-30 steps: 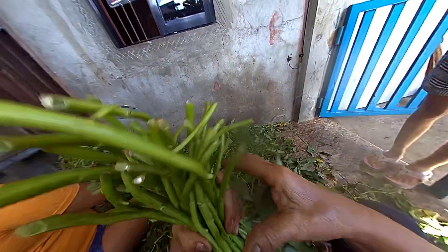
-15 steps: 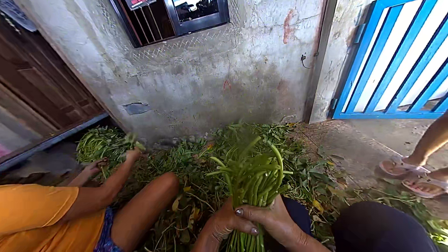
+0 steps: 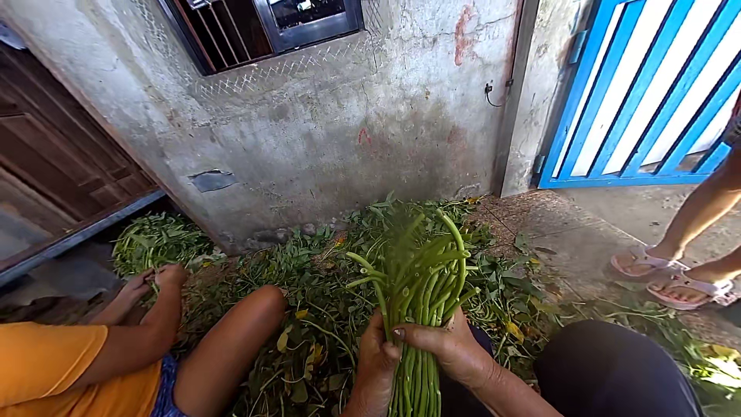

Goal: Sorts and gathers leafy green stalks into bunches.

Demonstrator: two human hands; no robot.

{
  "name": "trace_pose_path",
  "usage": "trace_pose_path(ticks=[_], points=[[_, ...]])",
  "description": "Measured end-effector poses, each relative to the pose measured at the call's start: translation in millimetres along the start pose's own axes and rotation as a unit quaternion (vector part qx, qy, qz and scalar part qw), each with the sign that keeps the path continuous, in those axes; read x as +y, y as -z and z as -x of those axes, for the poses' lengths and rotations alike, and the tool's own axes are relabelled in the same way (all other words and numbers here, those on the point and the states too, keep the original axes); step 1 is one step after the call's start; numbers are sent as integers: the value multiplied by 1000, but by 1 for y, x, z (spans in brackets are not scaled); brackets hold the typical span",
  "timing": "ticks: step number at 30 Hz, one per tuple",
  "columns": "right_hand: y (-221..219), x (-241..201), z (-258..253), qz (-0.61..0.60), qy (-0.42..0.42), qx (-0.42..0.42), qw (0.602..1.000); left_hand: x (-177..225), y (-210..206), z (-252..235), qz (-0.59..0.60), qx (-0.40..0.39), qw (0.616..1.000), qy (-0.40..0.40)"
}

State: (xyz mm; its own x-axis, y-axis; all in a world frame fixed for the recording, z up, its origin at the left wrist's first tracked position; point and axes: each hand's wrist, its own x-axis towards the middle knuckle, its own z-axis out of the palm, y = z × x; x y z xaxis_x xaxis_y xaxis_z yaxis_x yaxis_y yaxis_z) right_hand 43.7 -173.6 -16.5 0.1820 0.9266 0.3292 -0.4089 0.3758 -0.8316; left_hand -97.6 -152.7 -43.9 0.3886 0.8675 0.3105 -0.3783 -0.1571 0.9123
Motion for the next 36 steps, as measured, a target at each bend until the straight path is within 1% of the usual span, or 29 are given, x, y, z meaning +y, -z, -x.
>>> trace_pose_path(ticks=[2,4,5,6,8,12,13,14,15,17,19,21,22,24,27,28,30,31,32,33,34,35,36], points=[[-1,-1,3,1,0,2,1000,6,3,2,-43,-69,997,-4],[-1,-1,7,-8,-2,11,1000,17,6,-3,-95,-126,987,41],[-2,-1,8,-18,-2,17,1000,23,6,-6,-134,-139,979,66],[-5,-1,11,-29,-2,24,999,28,6,-9,-165,-146,972,79],[-14,-4,14,-44,7,38,998,32,5,-9,-177,-146,970,77],[-36,-12,6,-29,50,20,998,42,12,-10,-129,-123,983,36],[-42,-20,-2,3,53,-2,999,47,17,-14,-116,-126,985,17],[-47,-31,-12,68,49,-24,996,54,22,-19,-102,-131,986,-1],[-52,-47,-23,164,38,-47,985,64,26,-25,-79,-139,987,-18],[-64,-85,-45,312,45,-107,943,91,21,-39,-26,-165,985,-51],[-77,-125,-62,390,49,-156,906,113,11,-53,48,-201,976,-62],[-88,-156,-70,423,8,-190,886,121,-3,-60,114,-204,970,-68],[-91,-165,-71,429,-12,-195,882,118,-9,-62,141,-201,966,-76],[-88,-167,-71,437,-44,-192,878,102,-17,-63,181,-204,957,-103],[-67,-166,-69,439,-114,-243,858,64,-21,-58,193,-234,943,-138],[-57,-165,-68,419,-140,-264,857,52,-23,-55,199,-235,941,-142],[-37,-160,-65,362,-204,-285,864,40,-35,-45,224,-245,931,-150],[-27,-160,-63,341,-239,-284,864,39,-43,-41,241,-257,922,-159],[-17,-159,-60,324,-267,-278,864,33,-44,-41,256,-291,907,-166],[-7,-156,-58,305,-282,-268,869,25,-44,-43,279,-316,893,-160],[3,-151,-53,284,-280,-253,881,22,-47,-45,297,-323,887,-142],[12,-145,-47,262,-261,-233,900,24,-54,-46,310,-312,890,-121],[20,-137,-40,241,-223,-211,921,16,-51,-47,320,-323,883,-113]])
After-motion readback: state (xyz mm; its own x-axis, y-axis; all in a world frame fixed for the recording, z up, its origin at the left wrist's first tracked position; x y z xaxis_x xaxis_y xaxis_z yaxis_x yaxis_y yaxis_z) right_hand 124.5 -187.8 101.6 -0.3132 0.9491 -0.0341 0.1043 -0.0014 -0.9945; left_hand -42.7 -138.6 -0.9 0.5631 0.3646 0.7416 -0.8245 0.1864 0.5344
